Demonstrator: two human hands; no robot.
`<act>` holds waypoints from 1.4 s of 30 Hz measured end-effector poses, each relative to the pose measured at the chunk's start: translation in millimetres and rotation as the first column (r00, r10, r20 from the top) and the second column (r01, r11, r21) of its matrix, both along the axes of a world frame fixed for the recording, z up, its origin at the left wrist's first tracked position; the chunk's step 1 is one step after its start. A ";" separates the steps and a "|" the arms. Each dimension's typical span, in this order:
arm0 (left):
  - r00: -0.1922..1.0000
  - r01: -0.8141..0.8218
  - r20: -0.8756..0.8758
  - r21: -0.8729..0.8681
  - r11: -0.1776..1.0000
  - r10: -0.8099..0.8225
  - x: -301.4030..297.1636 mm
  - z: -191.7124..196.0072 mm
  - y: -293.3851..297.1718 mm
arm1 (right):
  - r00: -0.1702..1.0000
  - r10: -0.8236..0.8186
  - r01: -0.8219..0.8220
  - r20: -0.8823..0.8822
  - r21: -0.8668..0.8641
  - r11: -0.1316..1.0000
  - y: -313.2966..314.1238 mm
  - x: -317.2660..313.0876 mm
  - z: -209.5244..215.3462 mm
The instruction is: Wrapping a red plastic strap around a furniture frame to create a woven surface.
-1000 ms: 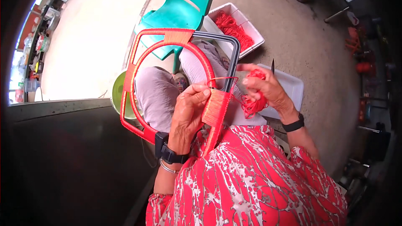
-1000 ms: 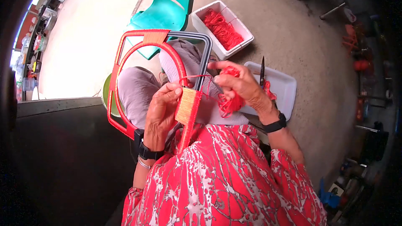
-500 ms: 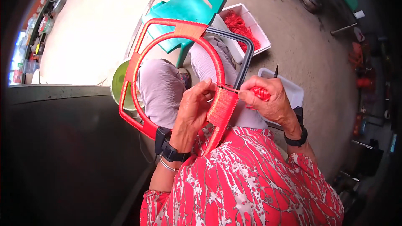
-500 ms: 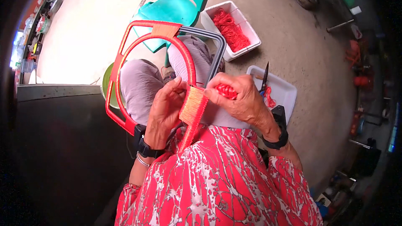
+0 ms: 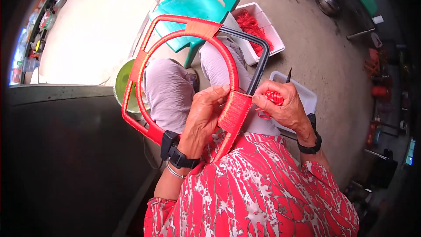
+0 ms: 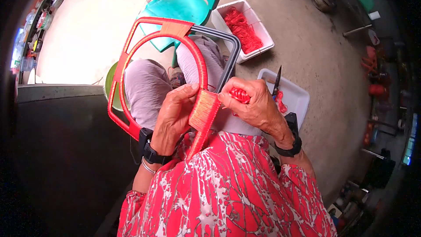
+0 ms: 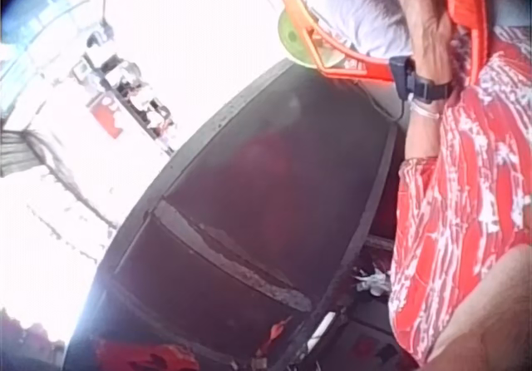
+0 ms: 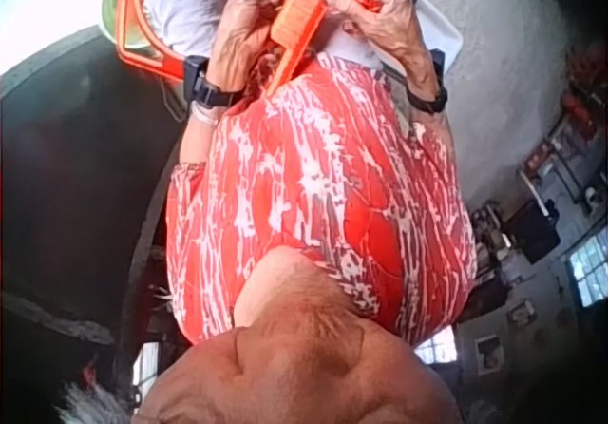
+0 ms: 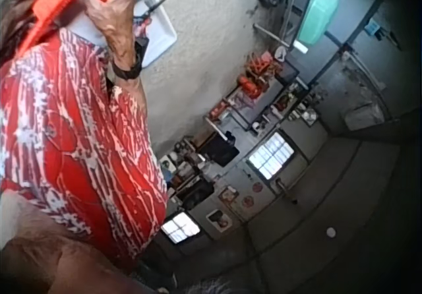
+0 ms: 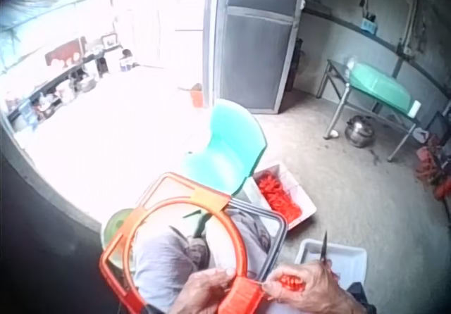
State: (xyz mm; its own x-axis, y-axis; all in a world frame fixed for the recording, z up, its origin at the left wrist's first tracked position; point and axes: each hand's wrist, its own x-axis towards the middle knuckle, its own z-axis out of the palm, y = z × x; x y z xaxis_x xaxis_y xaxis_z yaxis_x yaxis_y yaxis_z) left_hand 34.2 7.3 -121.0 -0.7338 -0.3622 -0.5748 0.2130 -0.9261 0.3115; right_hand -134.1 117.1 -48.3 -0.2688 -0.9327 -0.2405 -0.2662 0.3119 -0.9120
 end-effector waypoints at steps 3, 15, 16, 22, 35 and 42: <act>0.999 0.004 -0.035 0.003 1.000 -0.004 1.3 -5.6 -0.4 | 1.000 -0.010 0.009 0.026 0.035 0.999 -0.4 1.1 0.3; 0.996 0.073 -0.048 -0.045 0.996 -0.075 4.9 -15.7 -2.9 | 0.975 -0.150 0.117 0.162 0.197 0.973 35.7 -20.6 -18.6; 0.995 0.080 -0.050 -0.022 0.997 -0.081 5.3 -14.0 -3.9 | 0.972 -0.164 0.120 0.167 0.245 0.962 40.1 -22.7 -18.5; 0.999 0.044 0.020 0.034 0.998 -0.044 -0.1 -4.6 -1.2 | 0.974 -0.187 0.145 0.129 0.281 0.949 53.7 -23.1 -21.8; 0.998 0.059 0.014 -0.030 0.998 -0.059 4.5 -21.0 -1.1 | 0.984 -0.132 0.101 0.118 0.237 0.966 58.8 -30.1 -23.2; 0.996 0.083 0.026 -0.025 0.996 -0.082 3.1 -9.4 -1.0 | 0.994 0.059 -0.024 -0.096 0.326 0.945 67.0 -26.8 -18.9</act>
